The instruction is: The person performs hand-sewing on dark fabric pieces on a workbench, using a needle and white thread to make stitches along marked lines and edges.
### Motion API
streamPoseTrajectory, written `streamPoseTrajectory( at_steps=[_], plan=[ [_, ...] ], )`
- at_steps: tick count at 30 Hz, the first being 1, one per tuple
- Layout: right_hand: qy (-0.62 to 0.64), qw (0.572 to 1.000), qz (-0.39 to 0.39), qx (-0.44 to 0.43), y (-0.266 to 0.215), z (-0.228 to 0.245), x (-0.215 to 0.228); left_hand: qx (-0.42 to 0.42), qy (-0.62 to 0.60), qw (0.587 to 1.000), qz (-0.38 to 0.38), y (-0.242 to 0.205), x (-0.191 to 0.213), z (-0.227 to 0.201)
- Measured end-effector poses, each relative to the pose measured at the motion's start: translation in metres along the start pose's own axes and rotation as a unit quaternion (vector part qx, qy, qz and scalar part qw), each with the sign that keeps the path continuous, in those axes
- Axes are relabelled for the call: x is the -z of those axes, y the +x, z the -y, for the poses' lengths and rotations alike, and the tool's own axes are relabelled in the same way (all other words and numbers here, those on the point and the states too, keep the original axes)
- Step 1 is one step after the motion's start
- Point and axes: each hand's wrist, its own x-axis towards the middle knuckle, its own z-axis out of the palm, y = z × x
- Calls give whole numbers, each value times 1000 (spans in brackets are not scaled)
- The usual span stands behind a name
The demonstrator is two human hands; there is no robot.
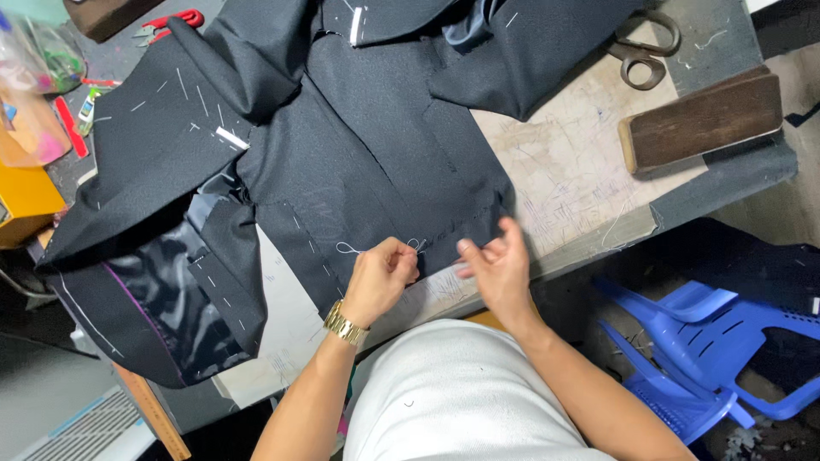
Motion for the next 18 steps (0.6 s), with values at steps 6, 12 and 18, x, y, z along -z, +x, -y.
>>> streamPoseTrajectory(
  at_steps=[6,12,18],
  plan=[
    [-92,992,46,-69,-10,9,-21,48,-16,998,30,18,-12,14],
    [-100,992,23,-67,-8,-4,-20,60,-49,996,48,24,-17,23],
    [-86,995,18,-55,-5,-15,-20,60,-57,995,53,27,-20,27]
  ],
)
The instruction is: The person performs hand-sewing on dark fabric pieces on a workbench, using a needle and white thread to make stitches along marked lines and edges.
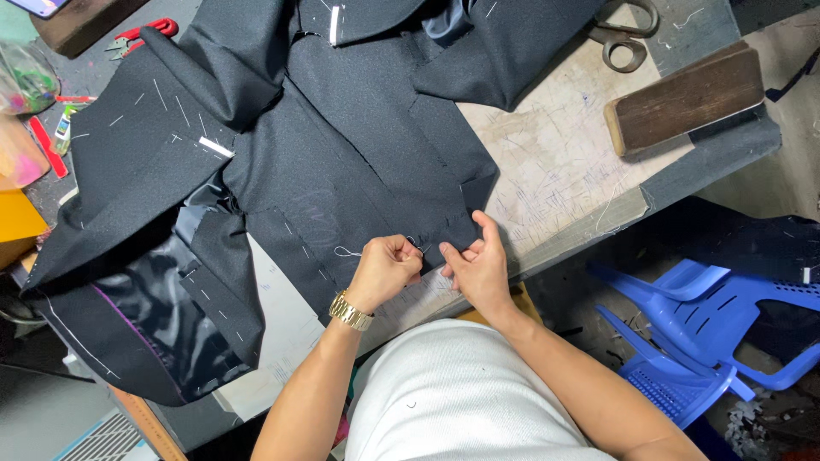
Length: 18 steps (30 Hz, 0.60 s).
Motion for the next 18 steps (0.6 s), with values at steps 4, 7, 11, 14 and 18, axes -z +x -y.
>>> streamPoseTrajectory(
  at_steps=[4,7,11,14,18],
  plan=[
    [8,1000,7,8,0,-1,1,3,-28,1000,12,-1,-3,-15],
    [14,1000,14,0,-1,3,3,-12,-39,999,31,1,-4,-22],
    [76,997,18,-10,-3,18,7,-27,-66,997,41,-3,-1,-29],
    [152,988,16,-33,10,2,6,-35,-83,995,44,-6,0,-26],
    [184,981,14,-52,6,14,5,-48,-97,993,41,-9,1,-25]
  ],
)
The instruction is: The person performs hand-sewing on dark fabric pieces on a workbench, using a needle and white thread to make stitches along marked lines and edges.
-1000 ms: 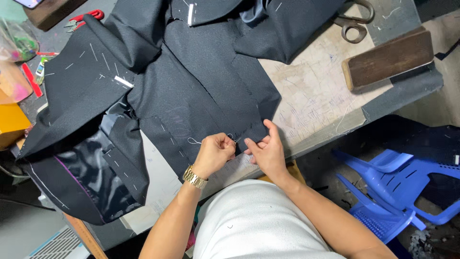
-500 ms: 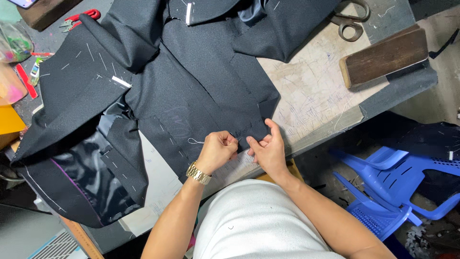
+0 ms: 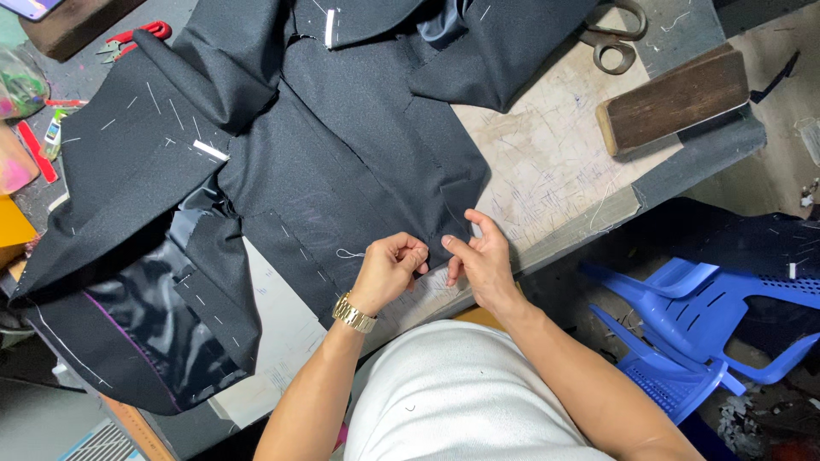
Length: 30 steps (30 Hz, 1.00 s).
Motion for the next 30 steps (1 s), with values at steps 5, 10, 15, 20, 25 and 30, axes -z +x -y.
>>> streamPoseTrajectory(
  at_steps=[5,10,15,20,25,30],
  plan=[
    [33,999,8,-3,-4,1,-3,-24,-11,1000,-14,-1,-2,8],
    [24,999,22,31,-1,-9,2,-43,51,998,-21,-4,0,7],
    [15,997,32,72,-3,-14,6,-107,288,951,-23,-15,5,-8],
    [2,988,51,143,18,-48,24,-258,437,853,-126,-21,-9,-44],
    [-84,977,53,187,29,-63,40,-246,406,876,-85,-12,-23,-55],
    [-113,975,29,189,36,-69,42,-216,-32,960,-176,-10,-21,-63]
  ],
)
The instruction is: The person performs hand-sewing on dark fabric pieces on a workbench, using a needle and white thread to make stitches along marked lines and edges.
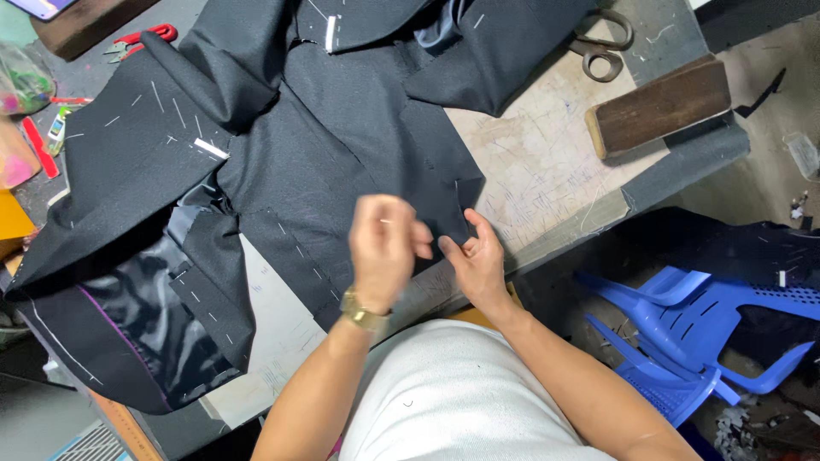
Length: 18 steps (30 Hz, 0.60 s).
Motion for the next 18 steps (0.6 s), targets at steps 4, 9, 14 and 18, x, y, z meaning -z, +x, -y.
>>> streamPoseTrajectory(
  at_steps=[4,9,14,18],
  plan=[
    [57,997,-33,-39,-1,13,-7,-50,-140,961,-233,9,50,-31],
    [5,996,-41,-83,-14,76,-19,-145,-158,902,-374,-8,123,-75],
    [51,995,-39,-77,-11,64,-18,-175,-213,856,-438,-45,174,-91],
    [65,995,-20,-78,-14,79,-16,-172,-210,841,-468,-60,185,-85]
  ],
)
